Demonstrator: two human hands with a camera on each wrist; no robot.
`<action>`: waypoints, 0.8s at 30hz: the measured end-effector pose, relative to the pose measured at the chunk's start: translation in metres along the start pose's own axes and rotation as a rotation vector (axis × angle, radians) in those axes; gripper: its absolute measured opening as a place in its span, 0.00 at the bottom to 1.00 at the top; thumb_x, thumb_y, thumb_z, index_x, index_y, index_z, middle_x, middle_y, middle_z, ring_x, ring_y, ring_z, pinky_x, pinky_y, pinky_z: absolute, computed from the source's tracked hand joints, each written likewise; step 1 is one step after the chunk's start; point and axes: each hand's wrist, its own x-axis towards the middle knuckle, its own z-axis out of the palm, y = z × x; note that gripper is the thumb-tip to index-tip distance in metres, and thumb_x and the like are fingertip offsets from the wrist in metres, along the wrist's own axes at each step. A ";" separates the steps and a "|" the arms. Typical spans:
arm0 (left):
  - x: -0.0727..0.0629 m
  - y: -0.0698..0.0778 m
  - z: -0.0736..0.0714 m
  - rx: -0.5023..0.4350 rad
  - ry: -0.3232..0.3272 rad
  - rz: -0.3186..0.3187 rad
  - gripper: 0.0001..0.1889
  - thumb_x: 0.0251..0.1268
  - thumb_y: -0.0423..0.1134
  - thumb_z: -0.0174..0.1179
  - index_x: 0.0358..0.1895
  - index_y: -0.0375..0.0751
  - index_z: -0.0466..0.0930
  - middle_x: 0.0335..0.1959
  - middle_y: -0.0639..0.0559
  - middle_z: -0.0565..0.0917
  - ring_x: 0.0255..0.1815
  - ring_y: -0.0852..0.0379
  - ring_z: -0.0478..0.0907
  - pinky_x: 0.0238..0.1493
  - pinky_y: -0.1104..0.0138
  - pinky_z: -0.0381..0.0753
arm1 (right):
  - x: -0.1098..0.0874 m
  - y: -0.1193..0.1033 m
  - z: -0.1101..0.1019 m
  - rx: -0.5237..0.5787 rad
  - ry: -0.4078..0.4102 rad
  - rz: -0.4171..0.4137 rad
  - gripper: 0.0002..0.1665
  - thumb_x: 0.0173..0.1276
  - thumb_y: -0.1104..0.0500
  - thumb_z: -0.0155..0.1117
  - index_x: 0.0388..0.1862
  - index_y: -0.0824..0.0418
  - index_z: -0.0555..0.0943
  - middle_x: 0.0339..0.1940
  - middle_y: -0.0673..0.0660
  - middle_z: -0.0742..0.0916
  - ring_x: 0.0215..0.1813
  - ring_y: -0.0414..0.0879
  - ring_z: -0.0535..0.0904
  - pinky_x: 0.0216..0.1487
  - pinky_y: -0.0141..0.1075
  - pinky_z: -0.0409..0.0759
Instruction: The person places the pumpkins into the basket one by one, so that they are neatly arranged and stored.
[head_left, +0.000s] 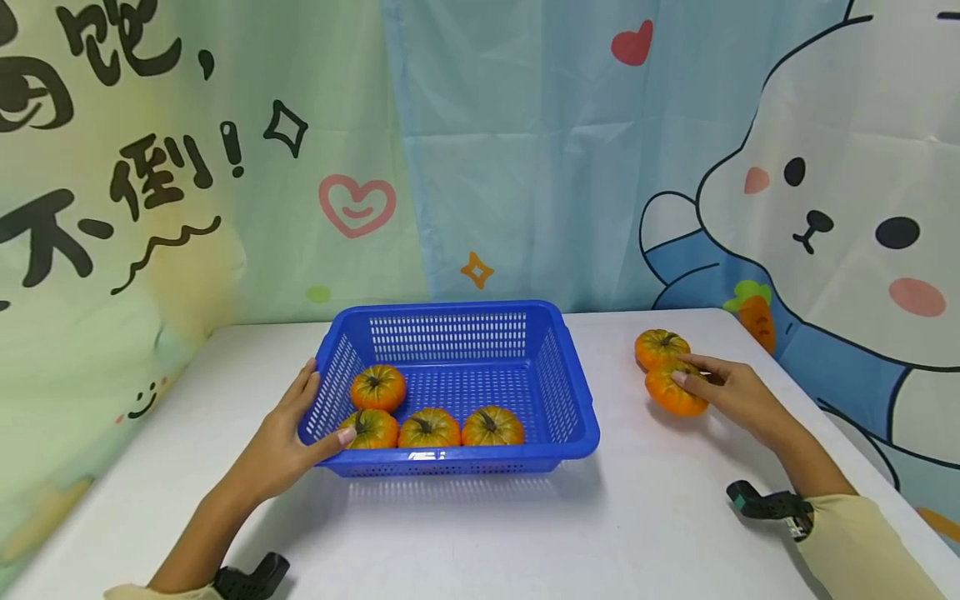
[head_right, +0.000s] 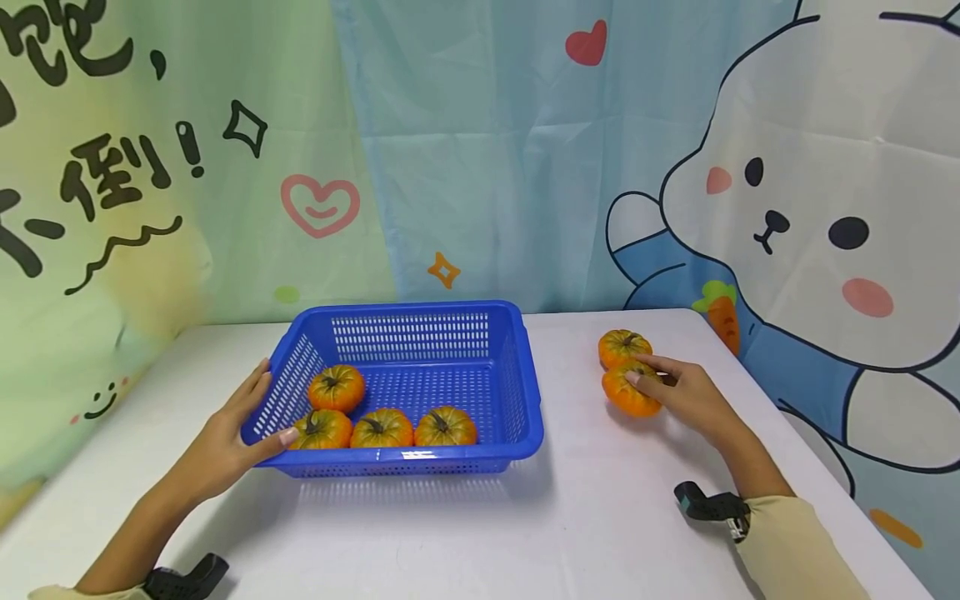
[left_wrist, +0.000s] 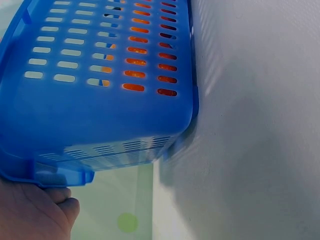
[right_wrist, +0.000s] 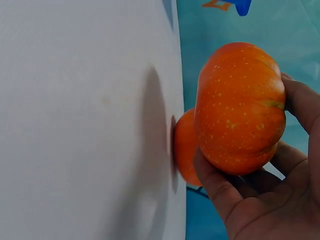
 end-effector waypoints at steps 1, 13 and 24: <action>0.000 0.000 0.000 -0.001 0.000 0.001 0.51 0.59 0.58 0.61 0.76 0.30 0.46 0.79 0.40 0.42 0.74 0.30 0.47 0.61 0.35 0.60 | -0.001 -0.002 0.000 -0.001 0.004 -0.009 0.50 0.70 0.34 0.54 0.72 0.72 0.61 0.68 0.80 0.64 0.63 0.70 0.65 0.62 0.60 0.69; -0.001 0.000 0.000 0.004 -0.001 -0.008 0.51 0.59 0.59 0.61 0.76 0.30 0.46 0.79 0.39 0.42 0.74 0.29 0.47 0.61 0.35 0.60 | -0.001 -0.035 0.004 0.030 0.007 -0.103 0.43 0.70 0.38 0.57 0.72 0.67 0.66 0.64 0.74 0.72 0.57 0.63 0.72 0.48 0.29 0.78; 0.000 -0.001 0.002 0.001 0.008 0.006 0.51 0.59 0.58 0.61 0.76 0.30 0.47 0.78 0.38 0.43 0.74 0.29 0.48 0.61 0.36 0.61 | 0.007 -0.061 0.011 0.043 -0.008 -0.168 0.41 0.70 0.38 0.58 0.71 0.64 0.68 0.63 0.69 0.76 0.56 0.59 0.74 0.49 0.31 0.79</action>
